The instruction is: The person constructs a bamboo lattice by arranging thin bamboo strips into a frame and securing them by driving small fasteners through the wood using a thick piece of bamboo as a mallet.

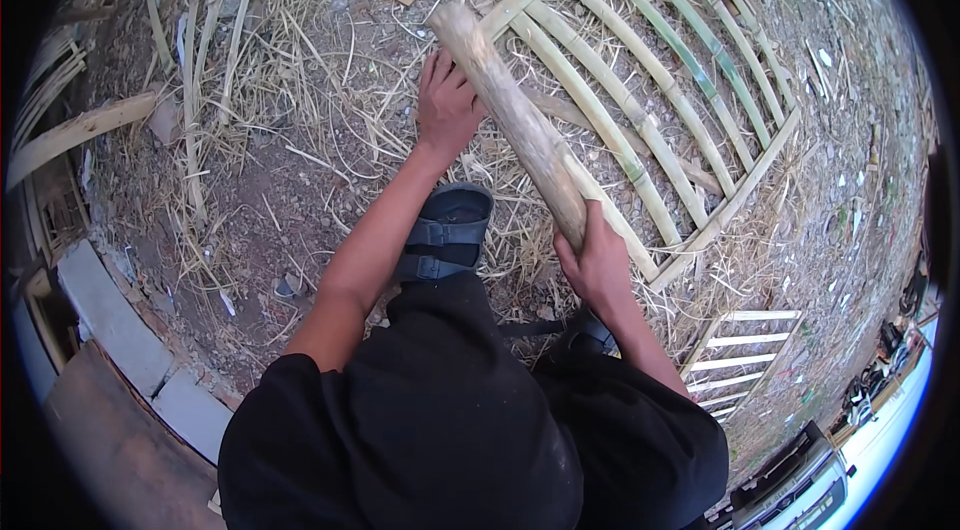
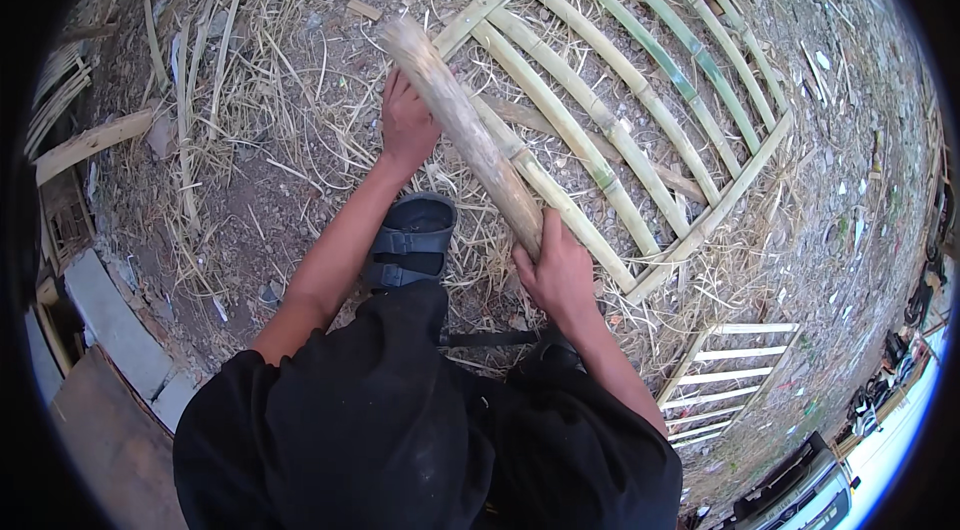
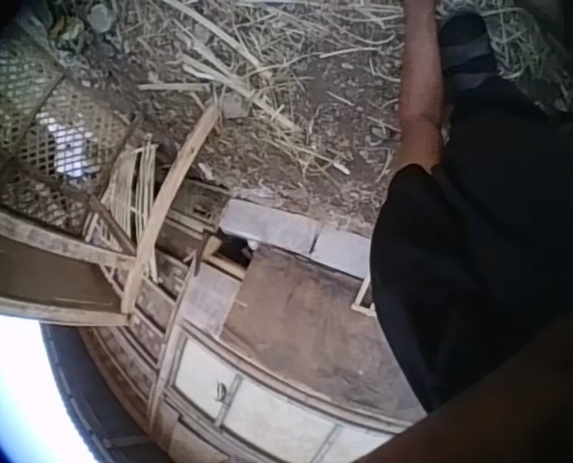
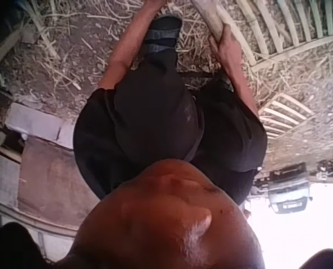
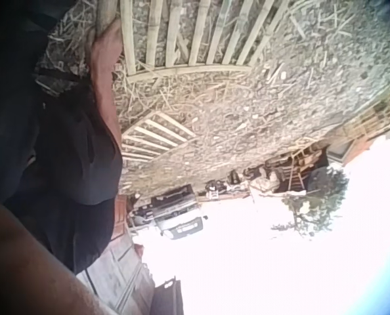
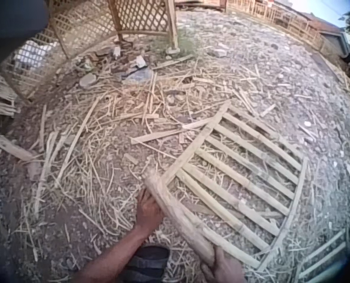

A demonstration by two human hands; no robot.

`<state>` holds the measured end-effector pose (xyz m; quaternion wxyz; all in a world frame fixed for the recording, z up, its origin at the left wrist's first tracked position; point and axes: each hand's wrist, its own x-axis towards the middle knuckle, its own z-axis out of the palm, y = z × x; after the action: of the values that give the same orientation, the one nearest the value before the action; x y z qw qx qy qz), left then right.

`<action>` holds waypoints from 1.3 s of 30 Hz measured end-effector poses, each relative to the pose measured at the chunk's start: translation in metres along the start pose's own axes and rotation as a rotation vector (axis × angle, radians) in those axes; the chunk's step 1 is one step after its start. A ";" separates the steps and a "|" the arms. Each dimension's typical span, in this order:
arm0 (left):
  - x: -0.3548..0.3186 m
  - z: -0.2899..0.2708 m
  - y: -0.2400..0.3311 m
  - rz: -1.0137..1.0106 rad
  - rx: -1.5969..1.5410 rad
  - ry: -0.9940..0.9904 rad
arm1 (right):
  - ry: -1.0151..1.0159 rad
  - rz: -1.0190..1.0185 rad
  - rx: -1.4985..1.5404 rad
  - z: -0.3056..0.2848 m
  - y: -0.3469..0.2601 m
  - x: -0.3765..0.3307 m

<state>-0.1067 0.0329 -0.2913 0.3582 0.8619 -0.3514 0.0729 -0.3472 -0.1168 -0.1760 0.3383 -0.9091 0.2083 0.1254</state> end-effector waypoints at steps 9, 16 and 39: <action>-0.010 0.020 -0.010 -0.068 -0.012 0.014 | 0.109 -0.080 0.037 -0.005 -0.011 0.003; -0.003 0.005 -0.002 0.087 0.174 -0.006 | 0.124 -0.008 0.099 -0.013 -0.020 0.006; 0.009 -0.005 -0.002 -0.074 -0.144 -0.025 | 0.202 0.150 0.355 -0.027 -0.012 -0.004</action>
<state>-0.0977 0.0321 -0.2850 0.4172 0.8473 -0.3280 0.0231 -0.3431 -0.1250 -0.1480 0.4602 -0.8252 0.3270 0.0198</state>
